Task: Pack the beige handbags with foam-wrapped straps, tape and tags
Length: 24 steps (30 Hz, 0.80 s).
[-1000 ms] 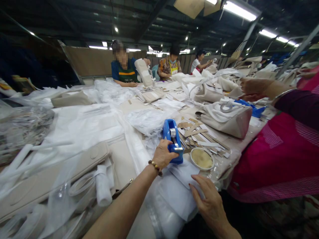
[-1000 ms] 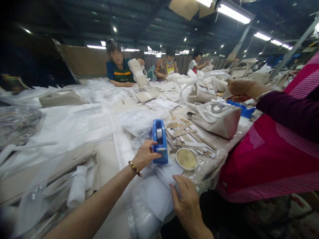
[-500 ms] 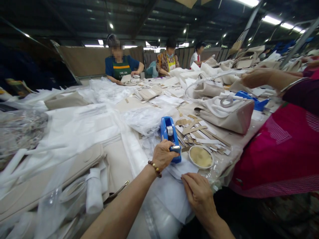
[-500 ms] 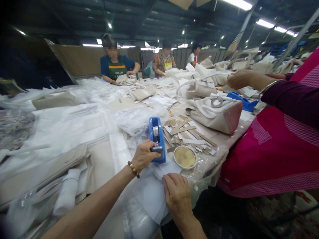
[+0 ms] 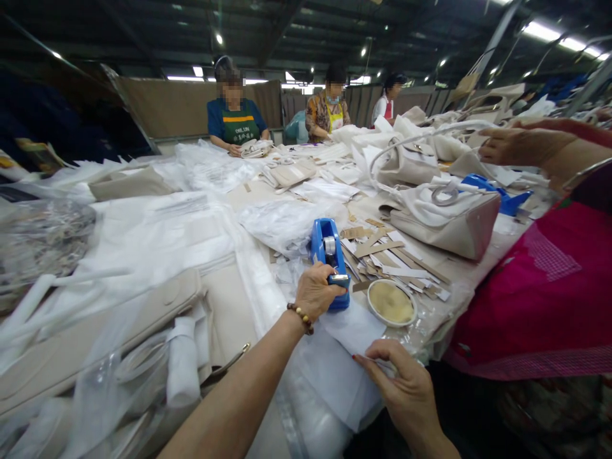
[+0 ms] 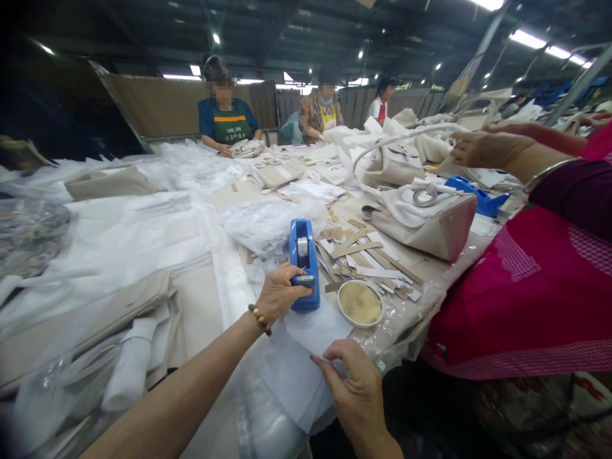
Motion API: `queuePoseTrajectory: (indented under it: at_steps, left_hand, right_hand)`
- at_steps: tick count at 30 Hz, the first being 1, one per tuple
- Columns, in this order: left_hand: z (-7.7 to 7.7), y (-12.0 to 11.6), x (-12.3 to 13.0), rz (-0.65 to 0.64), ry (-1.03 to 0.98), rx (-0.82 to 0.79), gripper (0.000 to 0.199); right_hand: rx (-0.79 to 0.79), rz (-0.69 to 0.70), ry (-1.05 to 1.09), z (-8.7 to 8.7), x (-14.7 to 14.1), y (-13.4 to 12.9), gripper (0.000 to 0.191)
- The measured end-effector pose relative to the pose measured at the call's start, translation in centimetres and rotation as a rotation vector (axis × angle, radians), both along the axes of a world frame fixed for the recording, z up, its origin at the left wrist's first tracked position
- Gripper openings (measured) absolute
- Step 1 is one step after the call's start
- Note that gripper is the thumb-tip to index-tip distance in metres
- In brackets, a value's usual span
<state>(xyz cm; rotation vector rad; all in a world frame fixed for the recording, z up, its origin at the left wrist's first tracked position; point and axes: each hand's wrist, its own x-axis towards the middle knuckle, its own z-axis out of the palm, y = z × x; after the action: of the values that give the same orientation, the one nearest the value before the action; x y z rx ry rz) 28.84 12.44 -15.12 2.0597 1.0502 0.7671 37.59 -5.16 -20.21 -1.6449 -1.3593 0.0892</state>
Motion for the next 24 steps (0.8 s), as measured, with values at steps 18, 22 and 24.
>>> queuePoseTrajectory:
  at_steps: [18,22,24]
  left_hand:
    - [-1.8,-4.6,-3.1,0.142,0.188,-0.484,0.007]
    - [-2.7,-4.0,-2.9,0.151,0.202,-0.430,0.006]
    - [-3.2,-3.7,-3.0,0.135,0.202,-0.408,0.008]
  right_hand:
    - [0.054,0.037,0.041,-1.4,-1.6,-0.7,0.014]
    - [-0.022,0.021,0.287,-0.7,-1.3,-1.4,0.023]
    - [0.058,-0.035,0.437,0.1,-0.7,-1.7,0.023]
